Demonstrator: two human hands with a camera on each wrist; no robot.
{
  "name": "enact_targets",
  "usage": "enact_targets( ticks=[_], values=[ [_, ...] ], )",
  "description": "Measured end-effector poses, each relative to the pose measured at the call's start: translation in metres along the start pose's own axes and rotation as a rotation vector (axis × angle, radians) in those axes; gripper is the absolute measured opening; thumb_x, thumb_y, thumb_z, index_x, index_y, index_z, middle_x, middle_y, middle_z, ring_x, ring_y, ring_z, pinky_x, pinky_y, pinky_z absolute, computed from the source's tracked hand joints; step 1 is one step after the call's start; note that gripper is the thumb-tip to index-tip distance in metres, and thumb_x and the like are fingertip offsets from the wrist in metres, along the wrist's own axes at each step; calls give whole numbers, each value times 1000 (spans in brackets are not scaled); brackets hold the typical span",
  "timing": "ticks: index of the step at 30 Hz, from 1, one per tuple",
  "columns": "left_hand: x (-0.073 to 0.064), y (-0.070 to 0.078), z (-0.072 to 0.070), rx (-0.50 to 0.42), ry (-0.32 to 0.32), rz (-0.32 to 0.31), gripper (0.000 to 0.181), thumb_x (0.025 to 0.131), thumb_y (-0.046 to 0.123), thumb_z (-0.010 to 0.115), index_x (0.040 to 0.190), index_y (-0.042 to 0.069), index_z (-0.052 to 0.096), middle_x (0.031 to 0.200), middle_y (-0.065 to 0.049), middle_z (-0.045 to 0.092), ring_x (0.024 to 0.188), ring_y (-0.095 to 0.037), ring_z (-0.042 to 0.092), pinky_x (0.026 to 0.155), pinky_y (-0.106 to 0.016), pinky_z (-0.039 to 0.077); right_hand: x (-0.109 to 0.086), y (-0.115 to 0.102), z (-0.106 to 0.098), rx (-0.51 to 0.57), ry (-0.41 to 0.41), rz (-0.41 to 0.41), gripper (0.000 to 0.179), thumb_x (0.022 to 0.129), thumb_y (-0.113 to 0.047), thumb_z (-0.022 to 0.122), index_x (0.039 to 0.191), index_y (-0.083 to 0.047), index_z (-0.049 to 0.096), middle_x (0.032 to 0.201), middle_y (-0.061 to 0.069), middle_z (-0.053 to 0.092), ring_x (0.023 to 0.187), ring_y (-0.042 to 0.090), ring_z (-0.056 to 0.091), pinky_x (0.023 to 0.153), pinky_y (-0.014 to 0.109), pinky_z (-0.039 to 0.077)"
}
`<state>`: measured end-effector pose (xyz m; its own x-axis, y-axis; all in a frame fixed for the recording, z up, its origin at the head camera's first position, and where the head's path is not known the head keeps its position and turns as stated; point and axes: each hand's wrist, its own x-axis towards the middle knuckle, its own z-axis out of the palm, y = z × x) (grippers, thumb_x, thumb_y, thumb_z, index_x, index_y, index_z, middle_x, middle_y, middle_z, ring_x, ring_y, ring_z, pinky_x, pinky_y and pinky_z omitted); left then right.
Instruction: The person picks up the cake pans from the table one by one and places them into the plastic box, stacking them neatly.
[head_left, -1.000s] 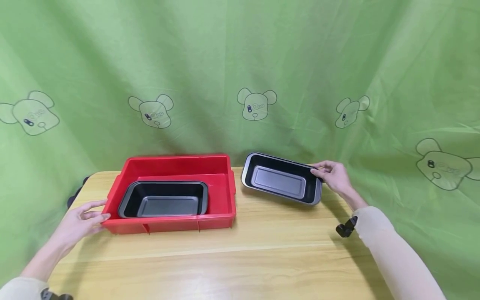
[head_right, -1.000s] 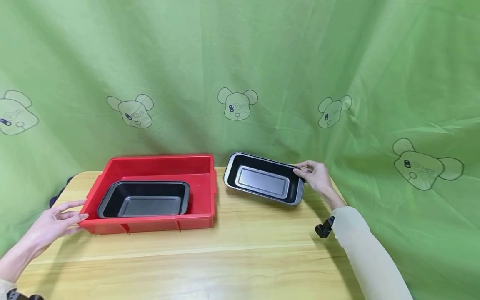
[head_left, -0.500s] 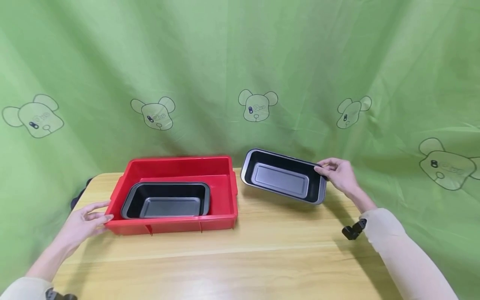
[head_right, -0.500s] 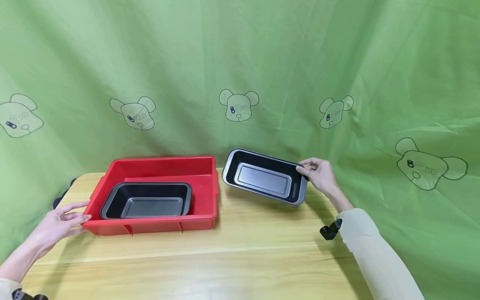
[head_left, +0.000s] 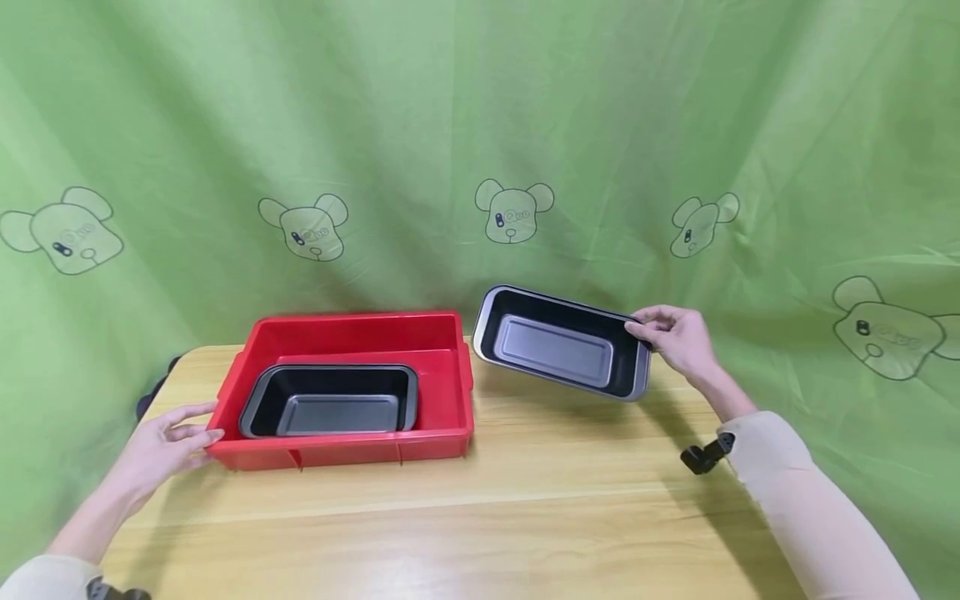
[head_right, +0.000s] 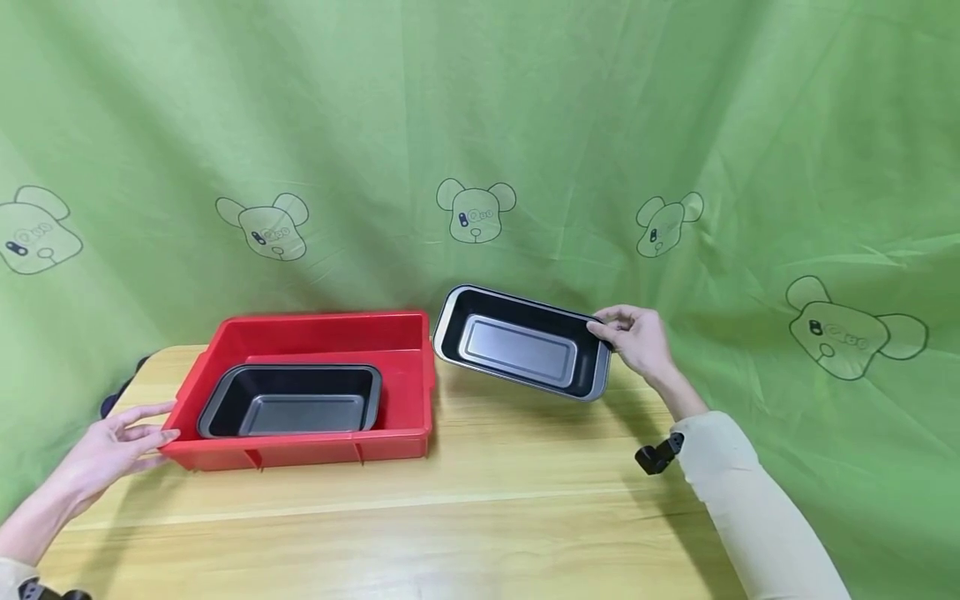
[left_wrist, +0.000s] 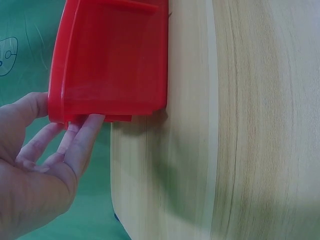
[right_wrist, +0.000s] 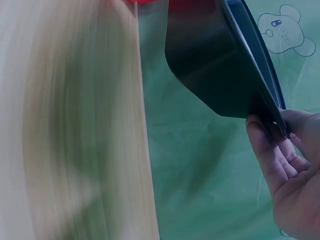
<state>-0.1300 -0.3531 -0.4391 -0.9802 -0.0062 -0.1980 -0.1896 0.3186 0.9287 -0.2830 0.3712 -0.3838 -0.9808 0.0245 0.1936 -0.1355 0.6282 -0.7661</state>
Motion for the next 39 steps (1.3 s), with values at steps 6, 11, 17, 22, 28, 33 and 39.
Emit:
enact_targets(
  ticks=[6, 11, 17, 22, 28, 33, 39],
  values=[
    [0, 0, 0, -1, -1, 5, 40, 100, 14, 72, 123, 46, 62, 94, 22, 73, 87, 1, 73, 81, -25, 67, 1, -15, 6, 18, -5, -17, 39, 96, -29, 79, 119, 1, 71, 69, -21, 70, 60, 0, 63, 50, 23, 51],
    [-1, 0, 0, 5, 2, 3, 40, 100, 15, 72, 126, 44, 63, 95, 21, 73, 87, 2, 73, 81, -24, 66, 2, -25, 14, 63, -13, -32, 36, 96, -24, 79, 118, 4, 72, 69, -19, 71, 59, -1, 63, 48, 21, 50],
    [-1, 0, -1, 22, 1, -3, 40, 101, 15, 72, 133, 38, 62, 97, 20, 73, 88, 2, 73, 82, -25, 66, 3, -35, 25, 75, -23, -31, 33, 96, -20, 79, 117, 3, 72, 67, -20, 70, 57, -1, 63, 49, 20, 52],
    [-2, -1, 0, 14, -3, -1, 39, 101, 15, 72, 127, 43, 62, 96, 21, 73, 89, 3, 72, 81, -24, 66, 4, -45, 33, 99, -31, -31, 34, 95, -19, 80, 117, 4, 72, 66, -19, 68, 55, -1, 61, 51, 19, 55],
    [-3, -2, 0, -6, -3, 8, 43, 102, 13, 69, 116, 52, 61, 94, 22, 73, 87, 3, 72, 79, -21, 66, 4, -57, 45, 153, -52, -30, 36, 93, -21, 82, 117, 5, 73, 67, -13, 71, 56, -1, 64, 54, 20, 59],
    [-2, -1, 1, 7, 0, 8, 42, 102, 14, 70, 117, 51, 61, 94, 21, 73, 87, 3, 72, 79, -22, 66, 6, -64, 58, 159, -54, -44, 32, 93, -21, 82, 114, 3, 74, 65, -13, 70, 55, 0, 61, 50, 19, 53],
    [-4, -1, 1, 24, -12, 5, 40, 102, 14, 70, 120, 49, 60, 95, 22, 73, 88, 3, 72, 81, -23, 66, 10, -77, 74, 193, -74, -62, 29, 93, -17, 81, 114, 2, 74, 66, -13, 71, 56, 2, 64, 52, 21, 57]
  ],
)
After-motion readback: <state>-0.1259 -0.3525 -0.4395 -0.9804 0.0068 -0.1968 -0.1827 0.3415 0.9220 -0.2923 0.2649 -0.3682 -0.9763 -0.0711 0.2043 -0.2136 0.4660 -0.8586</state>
